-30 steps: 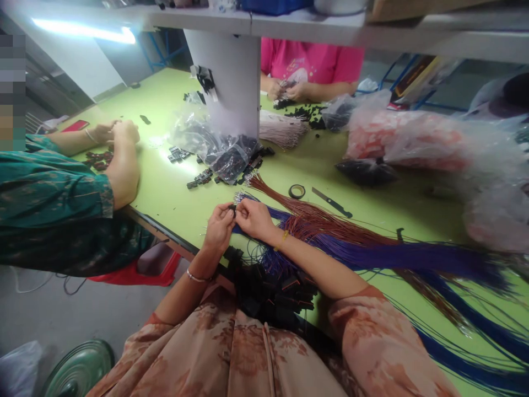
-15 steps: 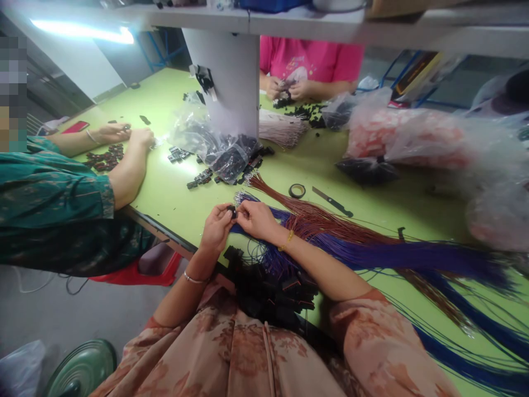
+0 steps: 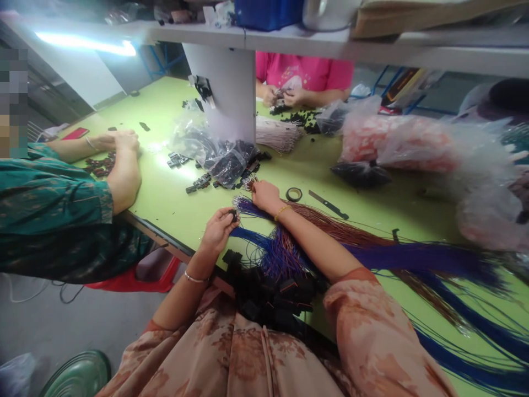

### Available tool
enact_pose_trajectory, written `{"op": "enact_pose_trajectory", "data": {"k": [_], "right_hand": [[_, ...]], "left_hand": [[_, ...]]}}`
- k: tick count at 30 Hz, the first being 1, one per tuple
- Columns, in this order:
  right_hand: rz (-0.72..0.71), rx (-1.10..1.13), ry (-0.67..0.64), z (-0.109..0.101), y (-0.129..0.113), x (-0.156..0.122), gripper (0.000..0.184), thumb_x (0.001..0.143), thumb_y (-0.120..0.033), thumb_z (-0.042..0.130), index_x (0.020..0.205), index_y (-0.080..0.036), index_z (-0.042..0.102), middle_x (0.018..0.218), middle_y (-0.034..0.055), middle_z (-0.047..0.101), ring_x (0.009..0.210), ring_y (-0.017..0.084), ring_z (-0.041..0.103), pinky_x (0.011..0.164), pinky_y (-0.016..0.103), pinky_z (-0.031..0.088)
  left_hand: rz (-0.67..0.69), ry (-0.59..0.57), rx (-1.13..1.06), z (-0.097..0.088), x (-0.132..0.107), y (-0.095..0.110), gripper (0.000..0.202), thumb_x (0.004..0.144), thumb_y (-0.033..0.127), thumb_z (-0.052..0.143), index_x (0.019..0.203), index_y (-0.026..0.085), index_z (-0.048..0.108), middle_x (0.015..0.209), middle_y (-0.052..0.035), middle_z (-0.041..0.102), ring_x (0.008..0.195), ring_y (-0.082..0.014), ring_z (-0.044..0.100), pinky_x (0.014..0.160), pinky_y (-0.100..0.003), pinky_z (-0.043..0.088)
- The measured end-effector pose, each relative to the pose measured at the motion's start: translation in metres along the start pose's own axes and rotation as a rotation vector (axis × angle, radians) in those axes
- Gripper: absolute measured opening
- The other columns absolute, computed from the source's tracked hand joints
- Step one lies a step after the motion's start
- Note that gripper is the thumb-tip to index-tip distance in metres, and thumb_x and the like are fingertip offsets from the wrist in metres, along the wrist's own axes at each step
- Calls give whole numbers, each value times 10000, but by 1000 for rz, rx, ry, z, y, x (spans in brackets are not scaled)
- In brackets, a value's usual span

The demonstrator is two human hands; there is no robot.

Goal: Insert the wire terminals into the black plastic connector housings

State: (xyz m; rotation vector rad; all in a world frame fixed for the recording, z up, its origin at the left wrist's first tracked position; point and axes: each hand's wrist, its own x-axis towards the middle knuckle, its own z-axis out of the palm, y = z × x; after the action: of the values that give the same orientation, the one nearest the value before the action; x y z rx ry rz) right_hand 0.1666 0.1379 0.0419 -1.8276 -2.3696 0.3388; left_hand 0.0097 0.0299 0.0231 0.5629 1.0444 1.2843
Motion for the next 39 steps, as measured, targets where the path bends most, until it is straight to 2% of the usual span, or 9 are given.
{"op": "enact_pose_trajectory", "data": {"k": [4, 6, 11, 15, 19, 23, 33, 39], "right_hand": [[-15, -81, 0, 9, -4, 3, 300, 899, -242, 411, 1068, -102, 615, 1089, 219, 640, 913, 289, 609, 748, 336, 421], [-43, -42, 33, 8, -5, -1, 291, 897, -236, 410, 1077, -96, 591, 1025, 208, 656, 862, 275, 606, 728, 330, 412], [-188, 325, 133, -3, -12, -14, 163, 856, -229, 445, 862, -150, 588, 775, 65, 645, 664, 163, 522, 644, 269, 365], [-279, 663, 102, -4, -23, -29, 139, 803, -256, 498, 729, -158, 564, 650, -8, 561, 590, 107, 447, 580, 231, 332], [-284, 769, 107, -3, -28, -50, 109, 763, -248, 538, 714, -158, 575, 590, -43, 481, 550, 87, 395, 546, 223, 298], [-313, 698, 173, -3, -27, -66, 110, 758, -242, 560, 684, -162, 573, 569, -49, 443, 536, 83, 364, 532, 227, 261], [-390, 334, 246, 7, -23, -71, 109, 815, -249, 524, 776, -169, 586, 730, 30, 614, 632, 130, 462, 601, 262, 289], [-479, 104, 197, 10, -25, -71, 173, 856, -255, 481, 849, -149, 617, 814, 86, 640, 697, 175, 497, 610, 294, 275]], "left_hand": [[-9, -3, -7, -4, 2, -3, 256, 703, 174, 723, 929, 151, 606, 827, -24, 654, 732, -110, 625, 717, -257, 505], [-11, -7, -12, -5, 3, -3, 250, 705, 170, 723, 927, 153, 608, 826, -25, 654, 733, -110, 626, 717, -255, 506], [-27, -10, -50, -5, 3, -1, 215, 724, 140, 696, 919, 145, 606, 820, -35, 656, 736, -113, 626, 727, -261, 503], [-34, -25, -90, -4, 2, 0, 193, 733, 116, 678, 912, 143, 609, 825, -37, 654, 739, -113, 621, 734, -262, 498], [-33, -45, -132, -5, 1, 0, 167, 744, 105, 666, 903, 136, 628, 860, -38, 650, 740, -106, 612, 726, -252, 497], [-41, -65, -165, -6, 2, -1, 151, 759, 96, 652, 906, 129, 636, 862, -45, 651, 741, -106, 618, 711, -240, 497], [-55, -101, -163, -8, 4, -3, 140, 772, 96, 631, 905, 132, 652, 844, -46, 654, 729, -103, 613, 679, -221, 495], [-56, -109, -136, -8, 3, -3, 145, 765, 112, 645, 908, 131, 653, 868, -52, 651, 738, -110, 609, 704, -242, 497]]}}
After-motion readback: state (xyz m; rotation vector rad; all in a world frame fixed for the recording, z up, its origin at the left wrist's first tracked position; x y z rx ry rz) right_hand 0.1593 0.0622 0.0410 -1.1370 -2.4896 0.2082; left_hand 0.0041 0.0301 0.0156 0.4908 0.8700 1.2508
